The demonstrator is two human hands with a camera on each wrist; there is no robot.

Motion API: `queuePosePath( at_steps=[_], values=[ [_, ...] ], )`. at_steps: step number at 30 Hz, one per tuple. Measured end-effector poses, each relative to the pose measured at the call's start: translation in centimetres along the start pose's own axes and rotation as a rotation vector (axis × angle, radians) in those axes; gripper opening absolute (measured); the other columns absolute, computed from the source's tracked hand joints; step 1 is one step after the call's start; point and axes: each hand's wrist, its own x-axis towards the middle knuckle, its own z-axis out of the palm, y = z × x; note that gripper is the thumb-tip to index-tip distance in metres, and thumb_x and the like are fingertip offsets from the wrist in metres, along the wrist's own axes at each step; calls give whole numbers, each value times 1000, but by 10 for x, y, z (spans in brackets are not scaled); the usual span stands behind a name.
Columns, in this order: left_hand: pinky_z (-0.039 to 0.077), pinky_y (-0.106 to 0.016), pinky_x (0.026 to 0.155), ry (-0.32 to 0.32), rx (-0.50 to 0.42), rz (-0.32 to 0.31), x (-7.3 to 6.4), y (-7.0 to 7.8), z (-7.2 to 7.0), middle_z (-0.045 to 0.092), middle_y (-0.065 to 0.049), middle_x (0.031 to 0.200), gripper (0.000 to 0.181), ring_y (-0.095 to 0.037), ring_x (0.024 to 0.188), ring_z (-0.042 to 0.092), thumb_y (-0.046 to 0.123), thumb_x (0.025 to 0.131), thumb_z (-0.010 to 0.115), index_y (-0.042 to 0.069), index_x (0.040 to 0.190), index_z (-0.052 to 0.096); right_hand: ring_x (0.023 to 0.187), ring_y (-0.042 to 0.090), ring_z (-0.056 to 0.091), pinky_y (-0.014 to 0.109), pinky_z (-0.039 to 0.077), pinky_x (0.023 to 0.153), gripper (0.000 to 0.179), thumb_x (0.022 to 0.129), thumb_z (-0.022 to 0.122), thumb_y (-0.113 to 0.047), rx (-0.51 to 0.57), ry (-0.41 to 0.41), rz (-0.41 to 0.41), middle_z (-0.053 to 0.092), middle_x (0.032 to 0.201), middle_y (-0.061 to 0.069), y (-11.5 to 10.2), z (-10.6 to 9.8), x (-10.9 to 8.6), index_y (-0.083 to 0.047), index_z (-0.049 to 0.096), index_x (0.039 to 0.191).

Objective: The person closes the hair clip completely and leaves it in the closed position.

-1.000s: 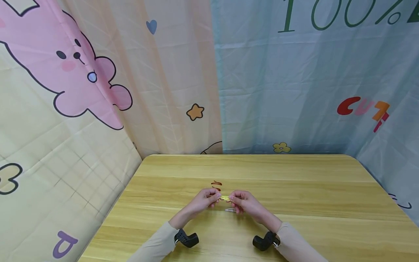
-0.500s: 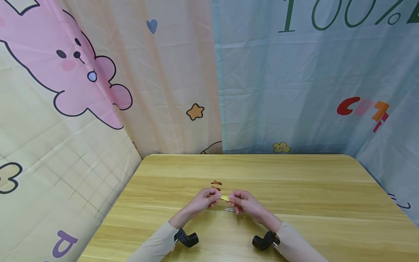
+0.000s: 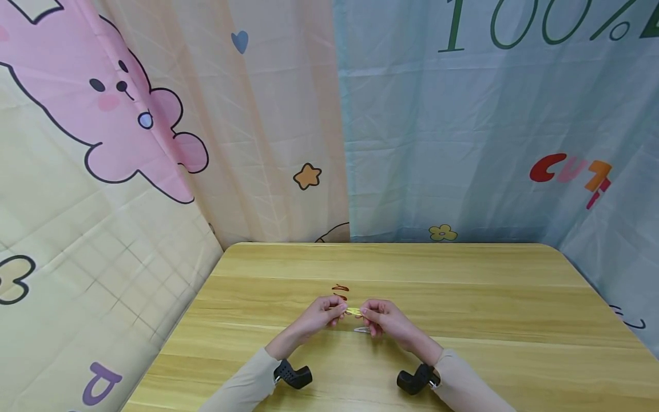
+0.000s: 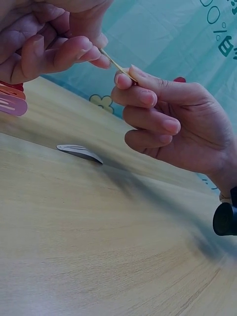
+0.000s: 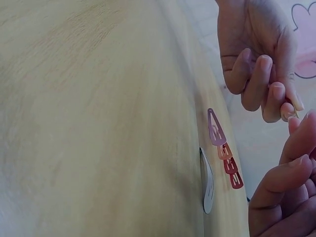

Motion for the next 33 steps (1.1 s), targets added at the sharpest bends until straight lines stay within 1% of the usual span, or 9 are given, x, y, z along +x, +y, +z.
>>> queuePosePath(
  at_steps=[7,15,22,30,33],
  values=[
    [31,-19,49,-1,-13,7,2,-2,1,49,-4,71,19,-8,55,41,9,97,53,-7,89,58,55,8,49,22,36,53,28,99,49,-15,6,-13,-30,53,75,10,4,-2,0,14,50,96],
    [30,-19,48,-3,-17,4,1,0,1,49,-6,70,22,-8,55,40,10,97,53,-11,92,57,55,8,49,22,36,53,32,99,49,-14,22,-5,-18,53,75,8,6,-3,2,17,47,96],
    [30,-20,49,-3,-16,-1,1,0,1,49,-6,71,22,-8,55,40,10,98,53,-10,93,57,54,8,49,22,36,53,35,100,48,-14,16,-4,-22,53,75,9,5,-3,1,20,43,97],
    [30,-22,51,-4,-25,0,1,0,1,49,-4,72,22,-10,56,40,10,98,52,-10,94,57,54,9,49,22,37,54,25,99,49,-13,20,-1,-25,53,74,9,4,-2,1,11,50,91],
    [30,-22,51,-9,-27,3,2,0,0,49,-4,72,22,-10,57,40,11,98,51,-11,94,57,54,9,49,22,37,54,25,99,49,-13,20,-6,-34,53,74,9,4,-3,1,10,49,91]
  ],
)
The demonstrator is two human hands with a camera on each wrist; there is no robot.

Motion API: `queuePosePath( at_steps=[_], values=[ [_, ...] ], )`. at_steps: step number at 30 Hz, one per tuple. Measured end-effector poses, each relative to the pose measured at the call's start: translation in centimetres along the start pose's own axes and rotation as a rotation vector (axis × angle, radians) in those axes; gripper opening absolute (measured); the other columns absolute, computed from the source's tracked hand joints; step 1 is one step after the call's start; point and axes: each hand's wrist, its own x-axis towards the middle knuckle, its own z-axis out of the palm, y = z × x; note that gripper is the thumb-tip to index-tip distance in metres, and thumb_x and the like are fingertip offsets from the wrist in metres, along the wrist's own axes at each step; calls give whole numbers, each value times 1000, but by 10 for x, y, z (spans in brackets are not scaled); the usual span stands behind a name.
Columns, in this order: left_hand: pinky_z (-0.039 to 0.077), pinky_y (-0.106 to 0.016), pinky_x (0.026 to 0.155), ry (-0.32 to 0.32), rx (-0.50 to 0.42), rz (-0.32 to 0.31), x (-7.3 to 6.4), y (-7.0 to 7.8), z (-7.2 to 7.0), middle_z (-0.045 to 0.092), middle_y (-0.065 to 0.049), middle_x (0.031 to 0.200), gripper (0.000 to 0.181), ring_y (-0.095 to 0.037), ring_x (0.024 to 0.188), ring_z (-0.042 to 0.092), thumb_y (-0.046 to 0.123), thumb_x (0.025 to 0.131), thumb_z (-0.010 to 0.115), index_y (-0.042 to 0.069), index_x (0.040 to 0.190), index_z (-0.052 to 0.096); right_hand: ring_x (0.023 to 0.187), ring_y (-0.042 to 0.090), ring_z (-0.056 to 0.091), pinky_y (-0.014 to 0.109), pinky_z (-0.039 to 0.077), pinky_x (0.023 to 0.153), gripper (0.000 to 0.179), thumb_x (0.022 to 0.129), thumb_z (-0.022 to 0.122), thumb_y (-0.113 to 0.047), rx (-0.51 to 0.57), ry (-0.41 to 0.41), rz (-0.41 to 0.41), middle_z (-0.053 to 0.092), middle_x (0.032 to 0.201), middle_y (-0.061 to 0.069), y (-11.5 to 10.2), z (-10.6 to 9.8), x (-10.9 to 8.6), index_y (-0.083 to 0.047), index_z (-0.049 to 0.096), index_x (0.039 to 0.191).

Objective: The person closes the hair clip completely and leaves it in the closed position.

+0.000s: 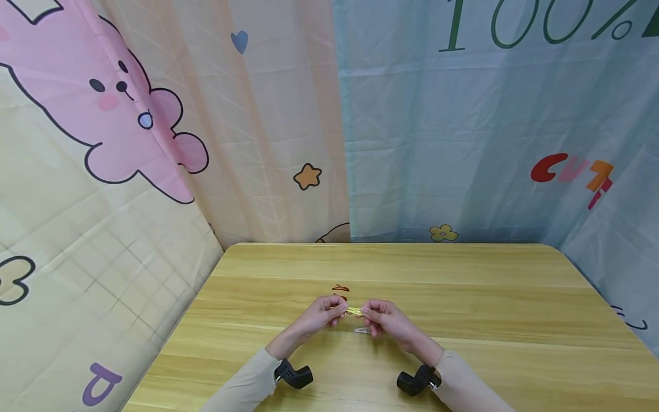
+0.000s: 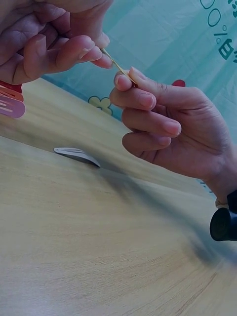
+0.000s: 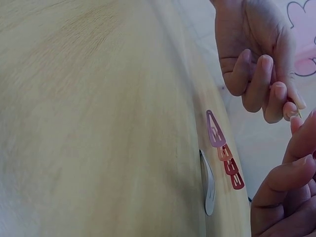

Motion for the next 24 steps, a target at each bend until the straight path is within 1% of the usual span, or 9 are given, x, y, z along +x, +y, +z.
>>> queuePosePath(
  at_steps=[7,17,24],
  values=[
    [31,-22,52,-6,-2,-3,0,-1,-1,50,-1,71,20,-9,57,41,10,98,53,-9,92,57,54,8,49,22,37,53,27,99,48,-14,-1,-11,-18,53,74,8,1,0,0,12,49,92],
    [31,-22,52,-8,-17,-4,0,0,0,50,0,71,19,-8,57,40,9,98,52,-9,92,57,55,8,49,21,38,53,27,100,48,-14,11,-11,-5,53,76,9,-1,0,0,13,50,96],
    [31,-23,52,-9,-28,-10,0,0,0,50,0,71,19,-8,57,40,9,98,52,-8,92,57,55,8,49,21,38,54,24,99,49,-14,19,-20,-8,54,76,8,-2,-1,-2,9,52,93]
  ],
)
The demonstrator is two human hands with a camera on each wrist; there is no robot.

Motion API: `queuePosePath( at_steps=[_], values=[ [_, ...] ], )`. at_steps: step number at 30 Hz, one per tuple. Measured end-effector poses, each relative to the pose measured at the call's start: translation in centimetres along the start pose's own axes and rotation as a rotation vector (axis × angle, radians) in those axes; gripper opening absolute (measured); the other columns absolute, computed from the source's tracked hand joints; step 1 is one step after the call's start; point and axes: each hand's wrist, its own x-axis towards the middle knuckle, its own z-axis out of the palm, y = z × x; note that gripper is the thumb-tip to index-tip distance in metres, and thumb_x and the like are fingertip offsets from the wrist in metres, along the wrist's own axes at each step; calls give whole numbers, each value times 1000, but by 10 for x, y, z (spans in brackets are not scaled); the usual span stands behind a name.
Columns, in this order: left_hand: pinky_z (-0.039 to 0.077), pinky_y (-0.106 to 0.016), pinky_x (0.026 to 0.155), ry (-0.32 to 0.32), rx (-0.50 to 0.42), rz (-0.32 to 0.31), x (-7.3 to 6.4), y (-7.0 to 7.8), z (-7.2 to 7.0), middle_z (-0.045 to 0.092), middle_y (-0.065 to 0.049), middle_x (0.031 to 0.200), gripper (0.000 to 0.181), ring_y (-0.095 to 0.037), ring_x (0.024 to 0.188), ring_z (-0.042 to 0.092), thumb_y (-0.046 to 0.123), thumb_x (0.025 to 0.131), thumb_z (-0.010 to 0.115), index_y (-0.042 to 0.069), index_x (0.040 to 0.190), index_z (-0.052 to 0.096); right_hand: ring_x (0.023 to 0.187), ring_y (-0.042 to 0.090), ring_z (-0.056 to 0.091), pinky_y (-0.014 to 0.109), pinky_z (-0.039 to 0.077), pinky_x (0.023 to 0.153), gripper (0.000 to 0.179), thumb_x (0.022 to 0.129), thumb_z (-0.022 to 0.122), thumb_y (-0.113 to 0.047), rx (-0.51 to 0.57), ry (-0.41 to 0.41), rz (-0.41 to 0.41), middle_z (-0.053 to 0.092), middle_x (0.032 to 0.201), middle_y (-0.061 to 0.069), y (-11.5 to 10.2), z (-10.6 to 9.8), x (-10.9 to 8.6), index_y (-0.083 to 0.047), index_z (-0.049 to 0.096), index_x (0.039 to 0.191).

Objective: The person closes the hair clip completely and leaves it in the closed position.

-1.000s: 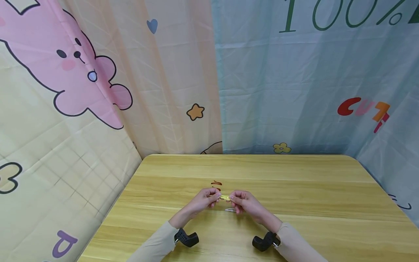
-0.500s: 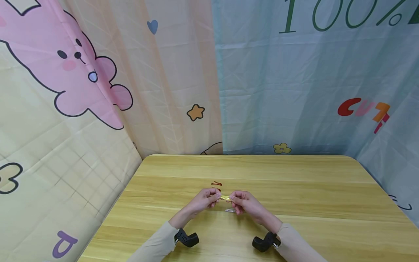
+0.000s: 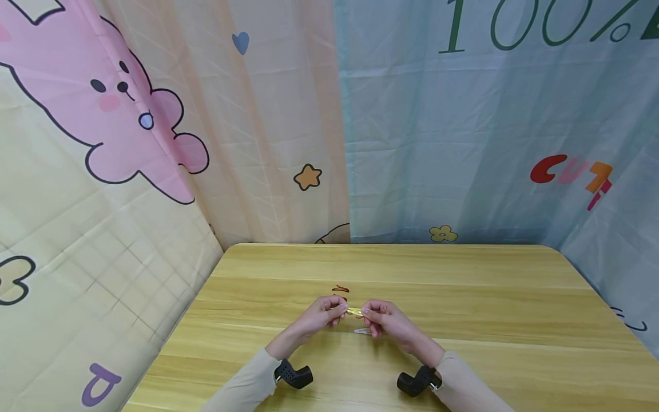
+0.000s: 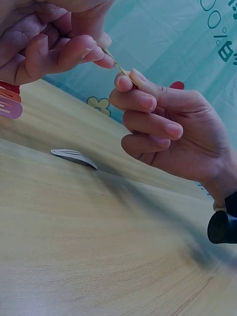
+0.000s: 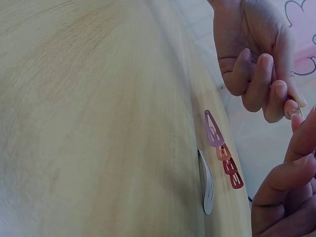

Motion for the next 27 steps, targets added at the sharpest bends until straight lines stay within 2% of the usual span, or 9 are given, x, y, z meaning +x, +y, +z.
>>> queuePosePath(
  at_steps=[13,27],
  values=[
    [30,-22,52,-19,-9,-5,-1,1,-1,50,-1,72,20,-8,57,40,10,98,51,-9,93,56,55,8,49,22,37,53,25,99,49,-14,-6,0,0,54,75,7,2,0,0,10,50,93],
    [31,-23,52,-22,-12,-5,-1,2,-1,49,-2,72,21,-9,58,41,10,99,50,-10,95,55,55,8,50,22,36,53,20,99,50,-16,28,-6,0,54,74,5,2,-1,0,3,54,93]
  ],
)
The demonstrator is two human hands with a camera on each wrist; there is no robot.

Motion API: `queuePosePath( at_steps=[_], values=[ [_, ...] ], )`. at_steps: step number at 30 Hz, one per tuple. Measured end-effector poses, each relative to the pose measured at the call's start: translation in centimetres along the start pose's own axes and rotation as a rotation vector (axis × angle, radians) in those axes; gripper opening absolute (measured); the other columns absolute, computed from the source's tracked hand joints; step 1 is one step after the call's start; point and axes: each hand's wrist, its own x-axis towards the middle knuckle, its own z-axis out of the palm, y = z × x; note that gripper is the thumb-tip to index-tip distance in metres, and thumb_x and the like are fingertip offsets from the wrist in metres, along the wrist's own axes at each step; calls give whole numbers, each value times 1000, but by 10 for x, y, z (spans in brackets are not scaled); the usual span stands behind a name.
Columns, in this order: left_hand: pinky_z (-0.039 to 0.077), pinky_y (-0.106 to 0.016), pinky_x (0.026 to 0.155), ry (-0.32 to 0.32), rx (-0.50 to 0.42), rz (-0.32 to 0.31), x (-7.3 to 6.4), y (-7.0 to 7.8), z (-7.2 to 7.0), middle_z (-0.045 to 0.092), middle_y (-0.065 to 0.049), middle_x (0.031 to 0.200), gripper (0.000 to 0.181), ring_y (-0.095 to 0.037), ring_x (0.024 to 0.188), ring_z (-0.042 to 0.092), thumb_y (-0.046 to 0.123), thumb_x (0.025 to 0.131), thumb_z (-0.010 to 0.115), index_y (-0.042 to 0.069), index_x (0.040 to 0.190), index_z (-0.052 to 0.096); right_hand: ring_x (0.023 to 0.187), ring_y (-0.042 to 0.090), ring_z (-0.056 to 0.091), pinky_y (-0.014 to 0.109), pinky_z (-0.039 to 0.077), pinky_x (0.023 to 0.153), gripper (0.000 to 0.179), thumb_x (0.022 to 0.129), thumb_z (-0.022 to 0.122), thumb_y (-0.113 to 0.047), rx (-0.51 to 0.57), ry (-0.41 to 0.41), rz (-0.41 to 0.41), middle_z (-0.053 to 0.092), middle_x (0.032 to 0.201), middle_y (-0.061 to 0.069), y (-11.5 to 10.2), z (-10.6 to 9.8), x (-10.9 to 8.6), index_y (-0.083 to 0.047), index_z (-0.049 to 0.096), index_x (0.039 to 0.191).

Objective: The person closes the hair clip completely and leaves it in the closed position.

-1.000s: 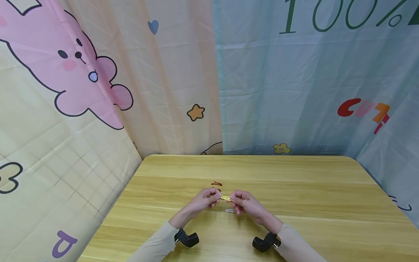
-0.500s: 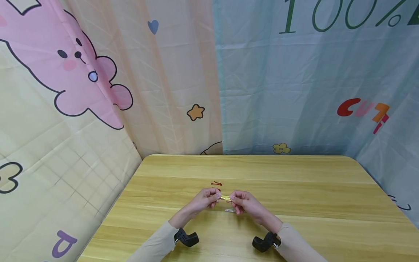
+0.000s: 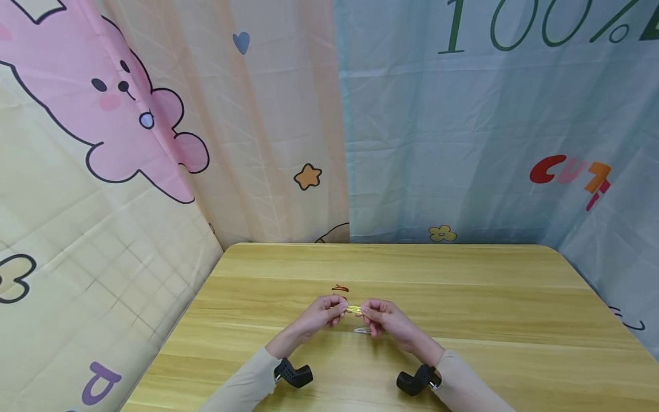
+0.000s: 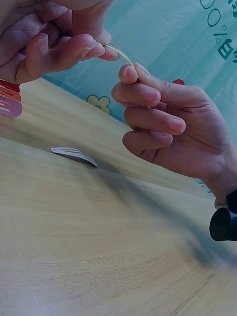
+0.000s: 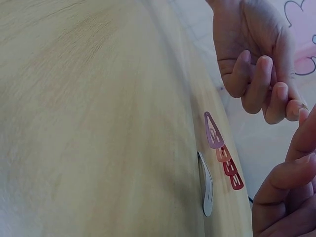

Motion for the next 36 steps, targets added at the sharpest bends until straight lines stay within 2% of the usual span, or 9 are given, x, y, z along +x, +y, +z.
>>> queuePosePath(
  at_steps=[7,12,18,26,32,36],
  values=[
    [31,-23,52,19,-4,-1,2,-2,0,49,-2,73,21,-10,58,41,11,99,49,-9,96,56,55,8,50,22,36,53,21,99,50,-16,-4,3,13,54,74,6,-1,0,1,3,55,94],
    [30,-23,52,20,6,-4,2,-3,0,48,-4,73,24,-10,58,41,11,99,50,-13,98,54,55,8,50,22,36,53,22,99,50,-17,-10,8,21,55,74,6,-2,0,1,4,56,95],
    [30,-21,50,24,22,-3,2,-4,0,49,-4,72,25,-9,56,40,11,98,51,-13,97,55,55,9,50,23,35,52,29,98,53,-21,-34,36,55,55,74,7,-3,1,2,8,57,98],
    [31,-20,50,26,30,-4,1,-6,-2,51,-2,73,19,-9,56,41,10,98,51,-6,94,60,54,9,50,21,35,51,38,96,56,-21,-97,98,93,56,72,6,-1,2,2,16,56,104],
    [32,-22,52,29,41,-8,0,-6,-3,51,-2,75,21,-9,57,41,11,99,51,-7,94,59,55,12,46,23,38,50,36,92,63,-22,-152,201,121,53,65,3,-1,2,2,12,60,104],
    [32,-23,53,42,49,-5,0,-6,-2,51,-4,76,21,-11,58,41,11,99,52,-7,93,59,54,12,45,24,37,49,35,90,66,-22,-152,241,145,52,66,3,-2,3,3,11,61,102]
  ],
)
